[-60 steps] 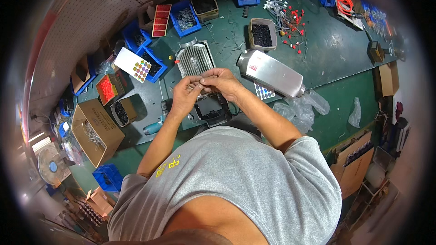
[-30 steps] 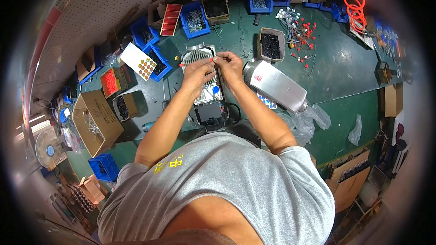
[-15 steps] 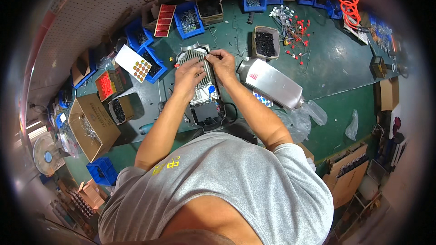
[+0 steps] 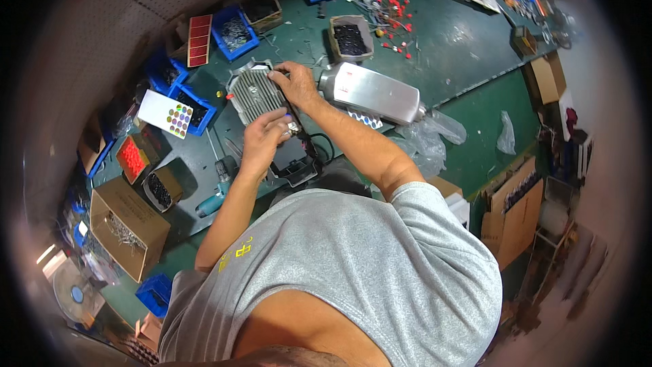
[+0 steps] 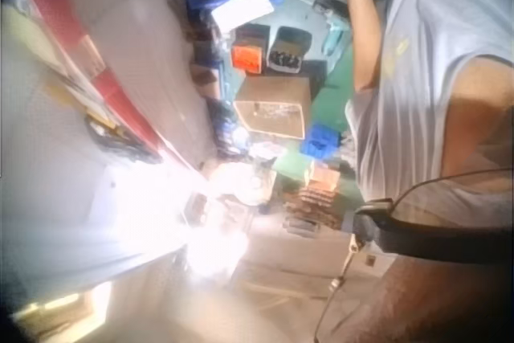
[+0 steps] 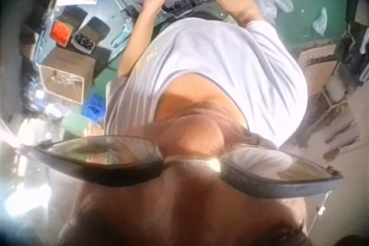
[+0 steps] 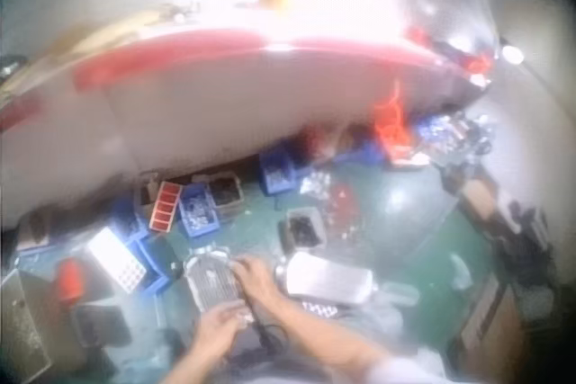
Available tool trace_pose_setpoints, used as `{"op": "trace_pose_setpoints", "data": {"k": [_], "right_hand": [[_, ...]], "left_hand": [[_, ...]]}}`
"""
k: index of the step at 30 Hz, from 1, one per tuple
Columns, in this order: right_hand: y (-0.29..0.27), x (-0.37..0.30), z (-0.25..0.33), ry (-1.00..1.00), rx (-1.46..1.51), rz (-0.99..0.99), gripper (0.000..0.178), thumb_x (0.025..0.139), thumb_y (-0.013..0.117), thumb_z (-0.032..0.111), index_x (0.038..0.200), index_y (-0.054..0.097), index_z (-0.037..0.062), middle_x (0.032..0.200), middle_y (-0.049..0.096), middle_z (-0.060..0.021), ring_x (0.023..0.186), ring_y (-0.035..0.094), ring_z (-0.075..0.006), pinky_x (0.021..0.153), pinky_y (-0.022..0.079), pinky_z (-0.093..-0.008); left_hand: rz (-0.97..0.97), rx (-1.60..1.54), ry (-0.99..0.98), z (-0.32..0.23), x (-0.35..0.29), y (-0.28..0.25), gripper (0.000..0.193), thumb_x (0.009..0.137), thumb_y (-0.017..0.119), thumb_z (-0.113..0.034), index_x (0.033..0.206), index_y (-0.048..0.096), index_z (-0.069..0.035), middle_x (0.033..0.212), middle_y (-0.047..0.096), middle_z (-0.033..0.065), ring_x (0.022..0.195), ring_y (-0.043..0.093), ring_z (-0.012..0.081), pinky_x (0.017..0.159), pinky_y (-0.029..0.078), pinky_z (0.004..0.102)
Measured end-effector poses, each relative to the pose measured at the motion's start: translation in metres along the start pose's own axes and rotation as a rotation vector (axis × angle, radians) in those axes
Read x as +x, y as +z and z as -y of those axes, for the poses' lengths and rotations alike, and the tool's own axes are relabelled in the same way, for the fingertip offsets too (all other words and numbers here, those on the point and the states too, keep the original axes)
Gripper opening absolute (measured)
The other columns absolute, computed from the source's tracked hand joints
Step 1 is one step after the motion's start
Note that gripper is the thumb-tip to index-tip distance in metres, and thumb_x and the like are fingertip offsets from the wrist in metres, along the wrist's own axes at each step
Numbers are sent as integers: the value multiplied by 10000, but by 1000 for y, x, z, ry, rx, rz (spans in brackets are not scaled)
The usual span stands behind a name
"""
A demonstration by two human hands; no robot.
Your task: The person assembles an electronic device on a workbench. They attach a metal casing to a motor, connect wires, and use a power drill to secure screws. The person also uses pliers to cut a wire and a screwdriver to tighten components.
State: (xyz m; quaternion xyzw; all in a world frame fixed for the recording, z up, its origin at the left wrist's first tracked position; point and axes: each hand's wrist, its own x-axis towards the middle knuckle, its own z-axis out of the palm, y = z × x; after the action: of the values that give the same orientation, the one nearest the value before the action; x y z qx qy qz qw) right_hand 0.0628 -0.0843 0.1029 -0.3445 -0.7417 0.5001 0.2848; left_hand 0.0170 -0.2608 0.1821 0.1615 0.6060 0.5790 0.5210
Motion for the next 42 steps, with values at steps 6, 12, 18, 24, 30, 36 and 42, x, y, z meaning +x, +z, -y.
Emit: {"op": "trace_pose_setpoints", "data": {"k": [6,12,18,24,30,36,42], "right_hand": [[-86,-47,-43,188,170,-417,308,971,683,238,1108,726,-35,959,747,-133,863,688,-218,804,536,-335],[-236,-102,-188,149,-631,-882,514,921,690,319,1244,633,-77,1251,656,-258,1160,618,-394,1025,469,-487],[-312,-128,-286,753,-215,-629,744,870,723,436,1296,607,-162,1312,634,-357,1269,616,-442,1070,473,-428],[-318,-134,-268,783,6,-626,668,859,764,365,1264,639,-152,1240,707,-276,1144,692,-337,995,510,-382],[-317,-179,-176,773,442,-784,531,875,775,107,1341,607,-86,1115,725,-125,935,687,-195,831,540,-303],[-244,-246,-36,695,760,-771,532,877,760,-3,1373,570,-46,1214,678,-132,971,679,-197,866,559,-310],[-101,-266,74,697,957,-689,595,833,776,-46,1369,517,-33,1069,645,-89,988,654,-180,825,574,-297]], "left_hand": [[200,257,96,20,70,48,727,972,606,-133,1571,274,112,1629,324,310,1528,335,363,1245,281,401],[-53,540,-46,31,147,101,848,880,699,-299,1532,356,121,1516,473,342,1427,480,403,1164,397,404],[-146,760,-229,83,216,121,768,842,742,-323,1409,497,134,1411,577,325,1336,564,422,1097,459,423],[-70,760,-264,71,204,132,728,838,745,-361,1336,588,148,1332,644,307,1241,644,357,1018,497,410],[-87,842,52,33,185,105,675,839,754,-349,1291,635,139,1207,718,249,1100,701,291,938,533,355],[85,647,239,-78,133,51,594,877,724,-317,1279,656,114,1149,741,204,1010,708,240,897,548,336],[5,729,331,-140,118,-41,559,933,723,-339,1312,665,68,1191,725,176,1027,689,197,906,534,302]]}}
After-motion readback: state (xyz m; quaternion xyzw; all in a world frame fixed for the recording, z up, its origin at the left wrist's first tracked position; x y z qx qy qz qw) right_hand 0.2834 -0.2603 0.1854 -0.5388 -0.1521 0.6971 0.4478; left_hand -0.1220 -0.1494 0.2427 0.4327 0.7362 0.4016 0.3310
